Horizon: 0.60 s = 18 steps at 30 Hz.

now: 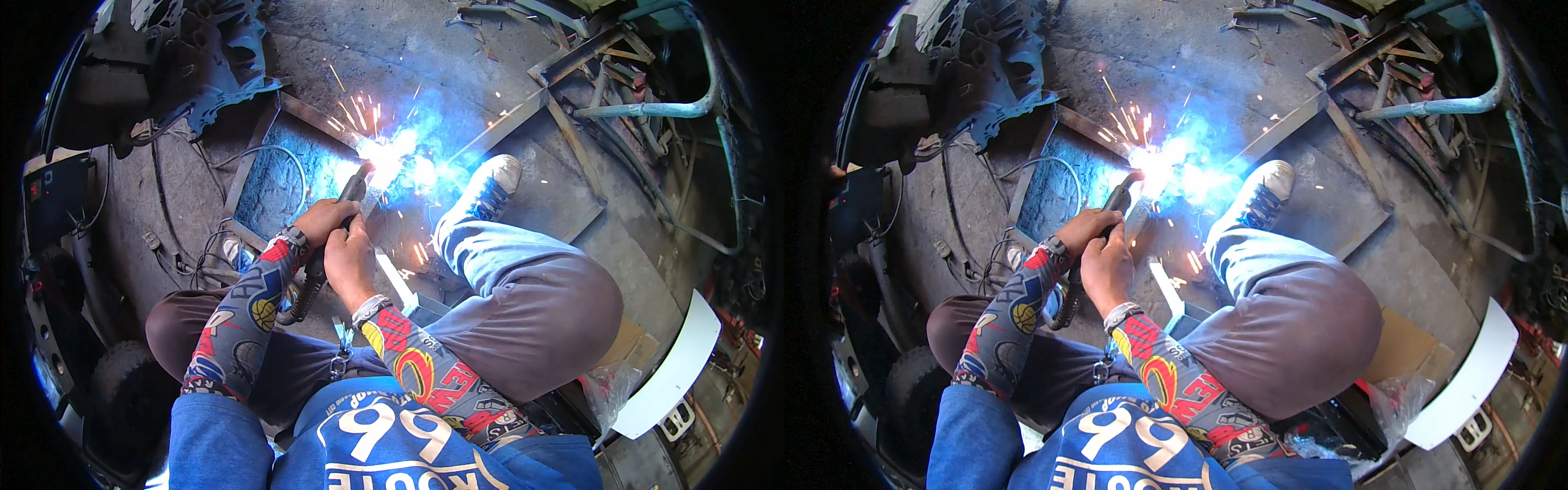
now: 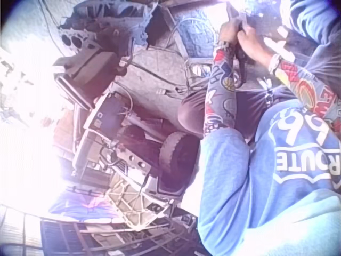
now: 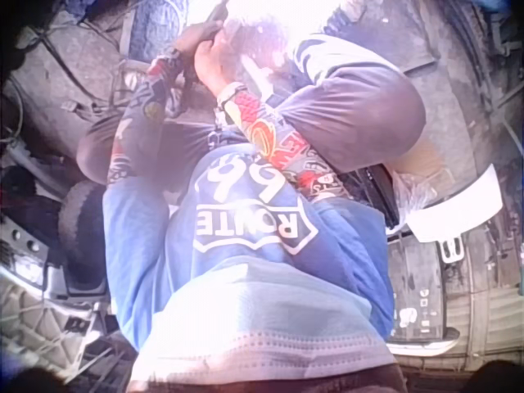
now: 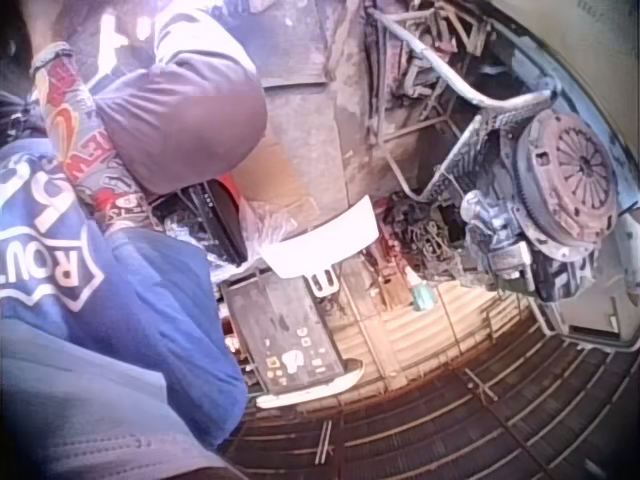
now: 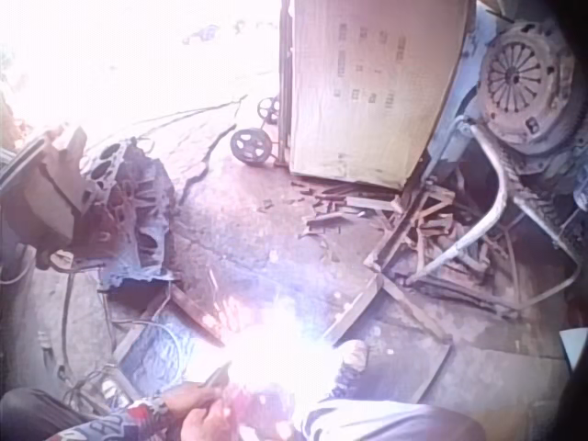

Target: The person welds a rectangular metal frame on the floor using a welding torch, then uses a hammer to tap the welds. They switch to an angle grinder to smooth the welded joints, creating sparks.

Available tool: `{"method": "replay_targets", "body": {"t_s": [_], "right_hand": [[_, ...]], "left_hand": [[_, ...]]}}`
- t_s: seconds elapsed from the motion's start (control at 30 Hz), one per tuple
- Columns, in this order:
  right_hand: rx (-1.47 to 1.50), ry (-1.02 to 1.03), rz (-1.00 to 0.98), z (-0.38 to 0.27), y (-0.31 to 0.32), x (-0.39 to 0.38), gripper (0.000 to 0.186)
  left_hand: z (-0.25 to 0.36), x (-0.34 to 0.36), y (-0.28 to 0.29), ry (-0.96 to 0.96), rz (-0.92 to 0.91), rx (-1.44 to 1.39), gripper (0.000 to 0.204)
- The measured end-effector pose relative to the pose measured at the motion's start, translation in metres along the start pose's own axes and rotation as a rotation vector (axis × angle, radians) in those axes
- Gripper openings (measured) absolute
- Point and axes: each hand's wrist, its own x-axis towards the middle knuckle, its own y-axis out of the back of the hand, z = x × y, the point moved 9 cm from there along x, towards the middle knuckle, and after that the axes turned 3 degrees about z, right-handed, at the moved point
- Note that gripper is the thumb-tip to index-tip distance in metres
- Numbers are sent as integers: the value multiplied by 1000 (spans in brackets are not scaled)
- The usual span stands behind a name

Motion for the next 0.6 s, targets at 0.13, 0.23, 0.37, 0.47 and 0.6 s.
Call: {"method": "replay_targets", "body": {"t_s": [0.13, 0.23, 0.37, 0.47, 0.6], "right_hand": [[-12, 15, 1, -3, 1, 0, 60], [-7, -1, -6, -1, -1, 0, 60], [-13, 14, 16, 0, -3, 0, 59], [35, 31, 30, 0, -4, -1, 58], [-47, 41, 40, 2, -8, 0, 58]], "left_hand": [[-5, -2, -3, 26, -22, 49, 30], [-11, -3, -2, 122, -3, -117, 30], [-4, -4, -1, 60, -16, 82, 33], [-7, -6, -1, 95, -25, 24, 33], [-1, -7, 1, -24, -5, 95, 36]]}}
